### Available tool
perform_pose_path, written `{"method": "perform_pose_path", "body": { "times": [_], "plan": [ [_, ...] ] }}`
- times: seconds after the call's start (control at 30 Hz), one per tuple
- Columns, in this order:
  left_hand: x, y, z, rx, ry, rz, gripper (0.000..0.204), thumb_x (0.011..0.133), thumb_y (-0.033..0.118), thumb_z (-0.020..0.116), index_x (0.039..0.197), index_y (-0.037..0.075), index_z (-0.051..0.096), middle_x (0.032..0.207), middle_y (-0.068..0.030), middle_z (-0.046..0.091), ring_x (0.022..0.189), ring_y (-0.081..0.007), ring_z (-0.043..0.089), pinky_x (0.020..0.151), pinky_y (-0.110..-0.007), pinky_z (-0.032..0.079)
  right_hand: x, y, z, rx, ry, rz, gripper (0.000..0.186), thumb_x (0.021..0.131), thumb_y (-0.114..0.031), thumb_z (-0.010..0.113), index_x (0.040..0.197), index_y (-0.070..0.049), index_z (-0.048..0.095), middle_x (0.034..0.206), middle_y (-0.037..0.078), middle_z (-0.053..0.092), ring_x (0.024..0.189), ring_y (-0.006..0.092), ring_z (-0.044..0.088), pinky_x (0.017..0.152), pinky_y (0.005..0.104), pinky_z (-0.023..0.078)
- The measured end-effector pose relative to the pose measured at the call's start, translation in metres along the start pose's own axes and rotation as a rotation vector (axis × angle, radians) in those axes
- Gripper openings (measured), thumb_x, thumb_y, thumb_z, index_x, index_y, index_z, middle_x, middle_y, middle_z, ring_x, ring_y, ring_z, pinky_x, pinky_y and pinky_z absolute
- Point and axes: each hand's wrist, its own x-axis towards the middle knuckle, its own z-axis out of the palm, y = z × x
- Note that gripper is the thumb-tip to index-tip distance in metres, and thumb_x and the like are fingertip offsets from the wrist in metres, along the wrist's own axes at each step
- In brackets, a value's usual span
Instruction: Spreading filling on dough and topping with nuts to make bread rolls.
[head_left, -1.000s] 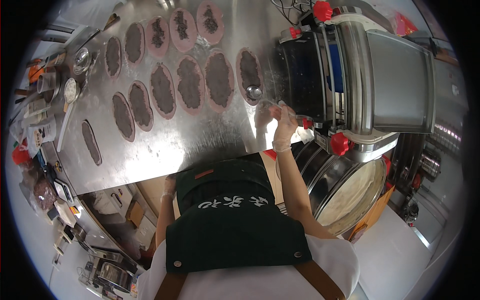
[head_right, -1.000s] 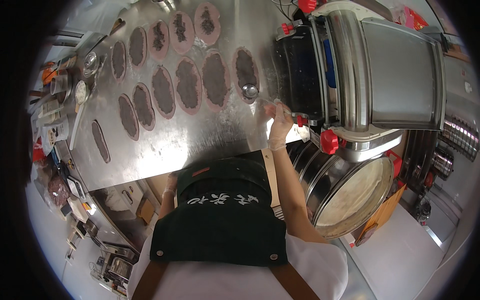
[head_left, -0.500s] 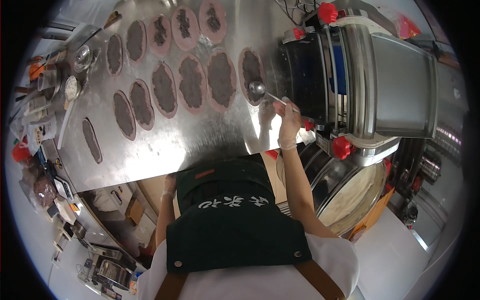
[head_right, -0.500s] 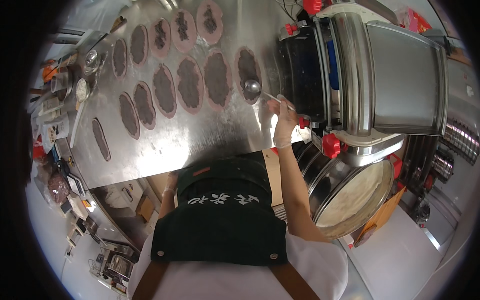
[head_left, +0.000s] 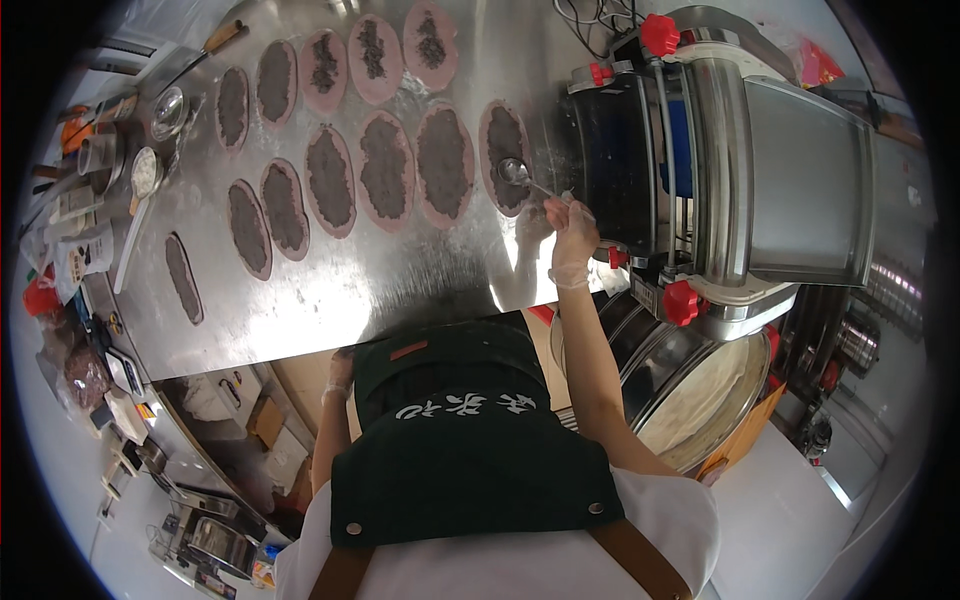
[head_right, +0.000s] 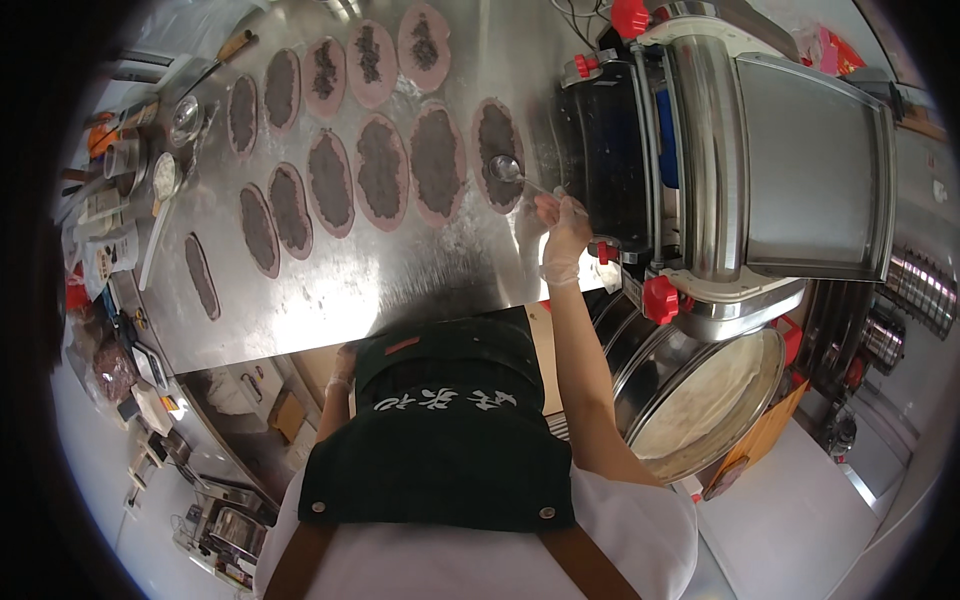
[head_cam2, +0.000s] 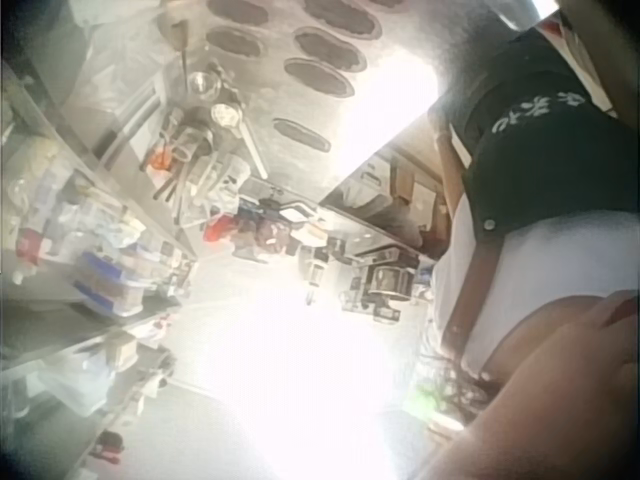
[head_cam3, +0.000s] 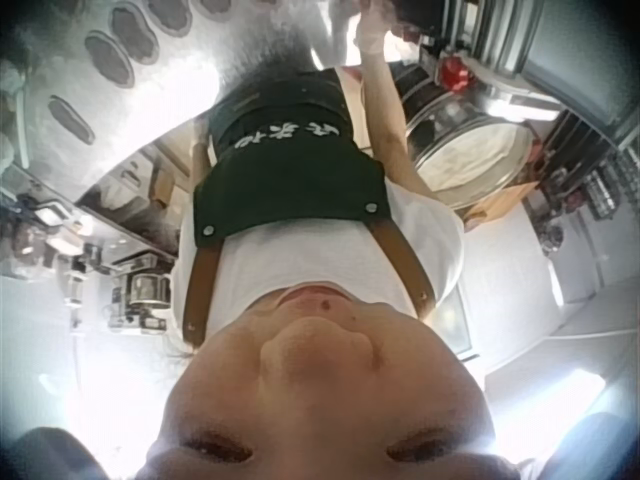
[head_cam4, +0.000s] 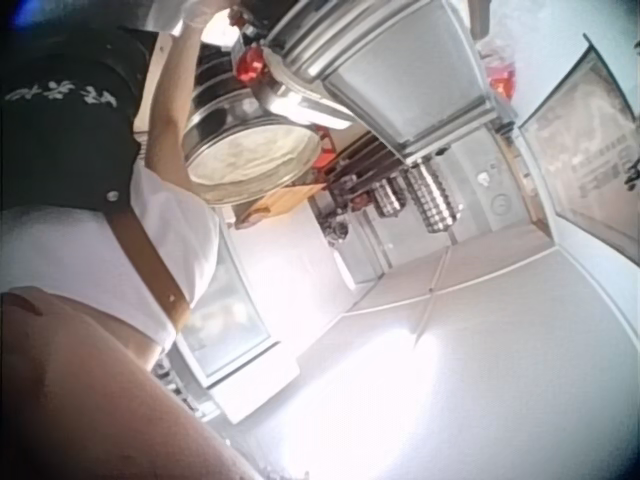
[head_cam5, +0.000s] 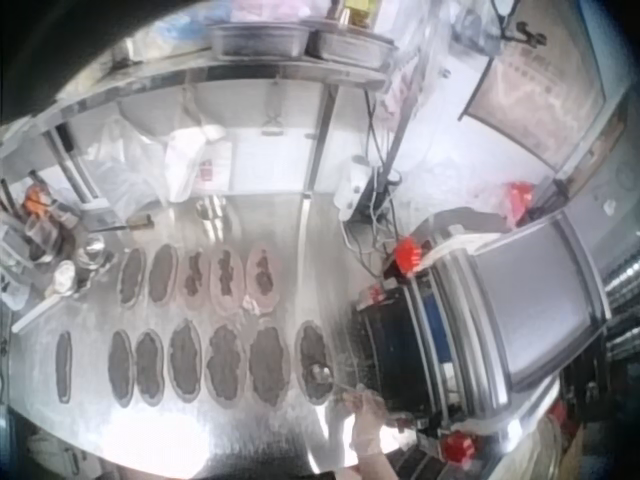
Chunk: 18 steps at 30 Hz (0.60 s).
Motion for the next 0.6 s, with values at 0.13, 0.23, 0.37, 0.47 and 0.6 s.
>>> {"method": "perform_pose_path", "body": {
  "times": [0.13,0.23,0.37,0.47,0.6],
  "plan": [
    [-0.001,0.005,-0.003,0.061,-0.002,0.016,0.040,0.085,0.020,0.052,0.116,-0.004,0.062,0.114,-0.0242,0.064,0.110,-0.0364,0.060,0.094,-0.039,0.045,0.028,-0.007,0.016,0.007,-0.014,-0.028,0.035,0.100,-0.019,0.043,0.119,0.010,0.048,0.105,0.021,0.063,0.097,0.0264,0.065,0.082,0.0284,0.052],
    [-0.002,0.005,-0.001,0.047,-0.005,0.002,0.040,0.085,0.019,0.052,0.116,-0.004,0.062,0.114,-0.0242,0.064,0.110,-0.0365,0.060,0.094,-0.039,0.045,0.028,-0.006,0.017,0.024,-0.014,0.009,0.035,0.099,-0.019,0.044,0.118,0.010,0.049,0.104,0.021,0.064,0.097,0.0260,0.065,0.082,0.0283,0.052],
    [-0.002,-0.006,0.002,0.025,0.001,0.017,0.040,0.084,0.018,0.051,0.116,-0.004,0.062,0.113,-0.0234,0.064,0.108,-0.0358,0.061,0.093,-0.038,0.045,0.019,-0.008,0.022,0.009,0.033,0.070,0.033,0.099,-0.017,0.044,0.116,0.010,0.049,0.103,0.021,0.064,0.095,0.0255,0.065,0.081,0.0280,0.052],
    [-0.013,0.017,0.003,-0.084,-0.014,0.007,0.040,0.084,0.017,0.050,0.117,-0.004,0.061,0.112,-0.0221,0.065,0.106,-0.0342,0.062,0.092,-0.037,0.046,0.032,-0.019,0.031,0.087,0.027,-0.012,0.030,0.098,-0.016,0.043,0.113,0.009,0.050,0.101,0.020,0.064,0.092,0.0249,0.066,0.079,0.0271,0.052],
    [-0.012,0.009,0.001,-0.026,-0.026,0.069,0.040,0.084,0.014,0.050,0.118,-0.003,0.061,0.111,-0.0201,0.066,0.104,-0.0318,0.063,0.090,-0.034,0.046,0.024,-0.007,0.025,0.111,0.076,0.046,0.027,0.098,-0.016,0.044,0.110,0.008,0.051,0.099,0.020,0.065,0.089,0.0248,0.066,0.078,0.0264,0.053]
  ]
}}
